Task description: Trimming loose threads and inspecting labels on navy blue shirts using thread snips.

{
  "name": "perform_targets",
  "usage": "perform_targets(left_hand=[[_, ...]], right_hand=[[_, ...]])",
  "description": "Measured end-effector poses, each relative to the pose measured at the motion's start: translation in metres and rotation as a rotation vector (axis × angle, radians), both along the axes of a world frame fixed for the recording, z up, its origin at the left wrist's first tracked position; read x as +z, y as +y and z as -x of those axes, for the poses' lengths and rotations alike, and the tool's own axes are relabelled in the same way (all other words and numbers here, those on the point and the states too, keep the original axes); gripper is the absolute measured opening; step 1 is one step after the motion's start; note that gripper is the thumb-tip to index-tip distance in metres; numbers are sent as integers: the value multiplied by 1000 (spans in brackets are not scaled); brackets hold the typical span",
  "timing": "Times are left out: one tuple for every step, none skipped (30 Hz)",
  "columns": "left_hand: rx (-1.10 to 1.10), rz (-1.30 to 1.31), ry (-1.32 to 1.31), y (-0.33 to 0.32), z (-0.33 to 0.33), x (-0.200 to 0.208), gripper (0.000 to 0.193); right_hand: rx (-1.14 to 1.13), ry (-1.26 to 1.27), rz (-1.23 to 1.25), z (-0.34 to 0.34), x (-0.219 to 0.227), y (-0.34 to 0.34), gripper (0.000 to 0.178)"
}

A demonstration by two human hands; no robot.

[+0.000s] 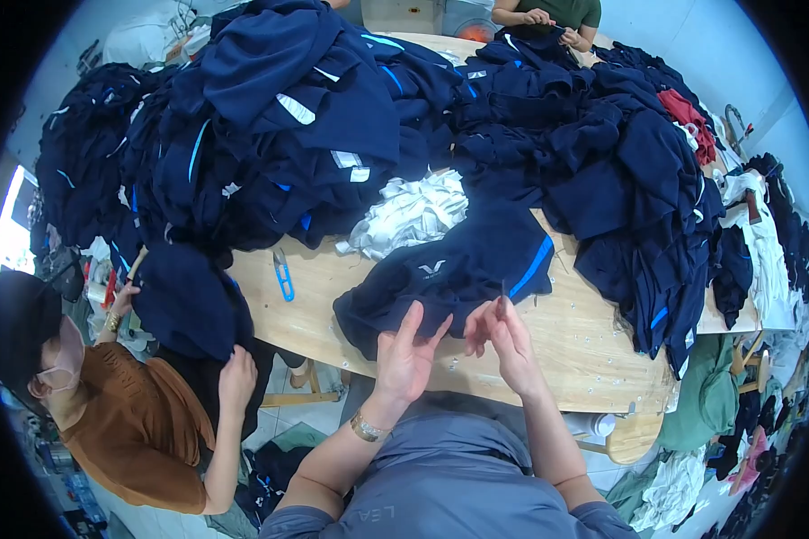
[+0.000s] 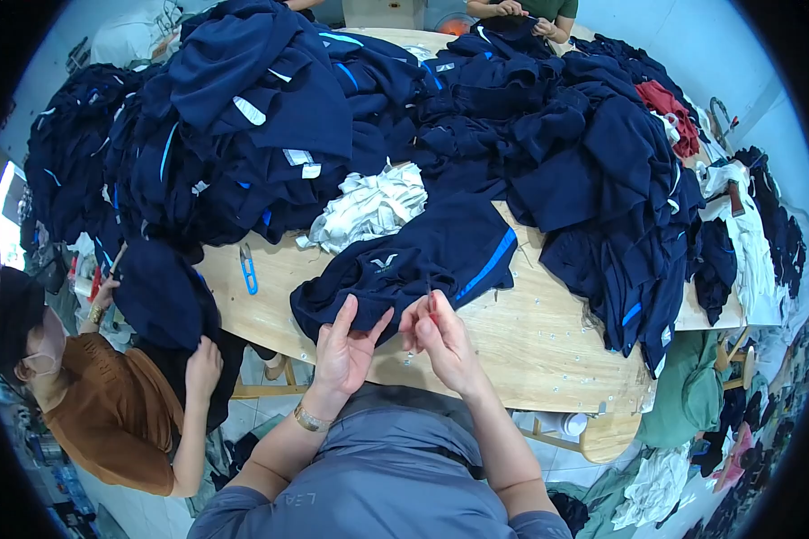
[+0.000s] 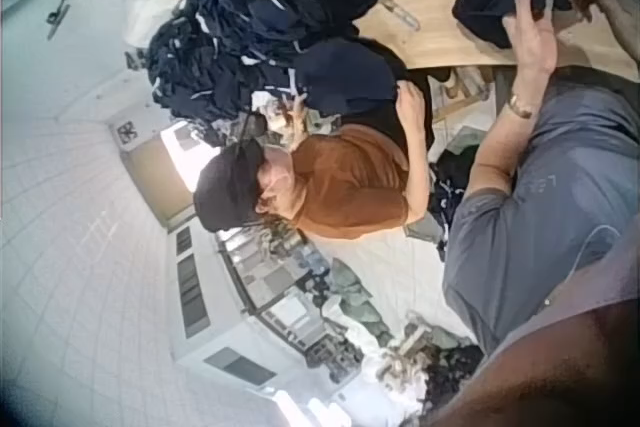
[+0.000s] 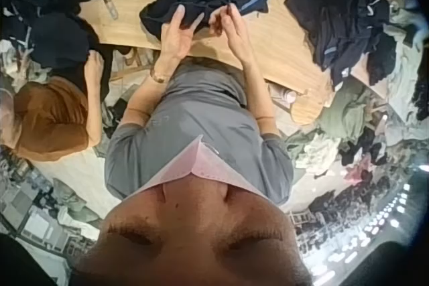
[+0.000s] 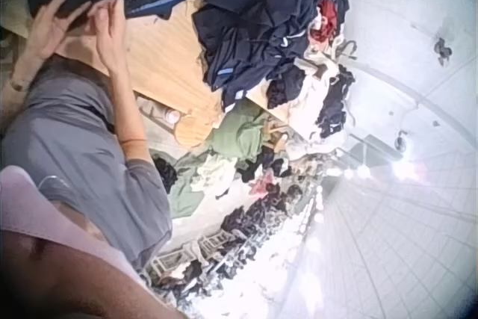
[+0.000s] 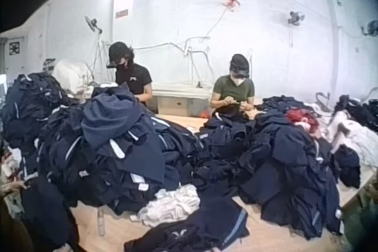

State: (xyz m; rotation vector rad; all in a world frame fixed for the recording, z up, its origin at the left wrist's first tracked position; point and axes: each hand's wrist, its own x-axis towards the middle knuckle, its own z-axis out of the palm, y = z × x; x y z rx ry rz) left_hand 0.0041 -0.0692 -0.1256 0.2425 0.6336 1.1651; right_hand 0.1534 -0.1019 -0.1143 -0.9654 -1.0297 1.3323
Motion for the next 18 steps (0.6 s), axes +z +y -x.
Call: perform_targets(left_hand=[[-6, 2, -5, 0, 0, 1, 21], [-7, 0, -5, 0, 0, 3, 21], [-28, -10, -6, 0, 1, 3, 21], [-47, -19, -6, 0, 2, 4, 22], [-47, -19, -5, 0, 3, 3, 22], [-47, -22, -7, -1, 3, 2, 22], [-47, -26, -8, 0, 4, 2, 22], [-47, -26, -7, 0, 4, -1, 22], [-51, -58, 9, 1, 5, -7, 24], [-57, -85, 25, 0, 5, -9, 26], [-59, -81, 26, -2, 5, -9, 26], [-46, -71, 41, -3, 5, -8, 26], [-33, -65, 55, -2, 4, -7, 25], [-34, -65, 55, -2, 4, -8, 25], [-33, -73, 57, -2, 3, -10, 26], [-31, -81, 60, -2, 3, -11, 26], [-32, -81, 60, -2, 2, -10, 26], [-17, -78, 73, -2, 1, -9, 26]], right_hand=[[-84, -152, -49, 1, -8, 1, 27], [-85, -152, -51, 0, -10, 1, 27], [-126, -438, -77, -3, -12, 0, 29], [-164, -724, -101, -4, -13, -1, 32], [-218, -846, -181, 0, -8, 1, 34], [-218, -845, -180, 1, -8, 1, 34], [-225, -956, -241, 2, -9, 1, 34], [-232, -1067, -303, 2, -10, 2, 34], [-238, -1116, -339, 2, -11, 3, 33], [-238, -1115, -334, 2, -11, 3, 33], [-241, -1165, -362, 2, -9, 3, 33], [-244, -1214, -391, 3, -9, 2, 33], [-245, -1214, -391, 3, -9, 3, 33], [-243, -1244, -409, 2, -9, 3, 33], [-242, -1274, -427, 2, -9, 4, 32], [-243, -1274, -427, 3, -9, 4, 32], [-243, -1281, -424, 3, -10, 4, 32], [-243, -1288, -421, 3, -10, 5, 32]])
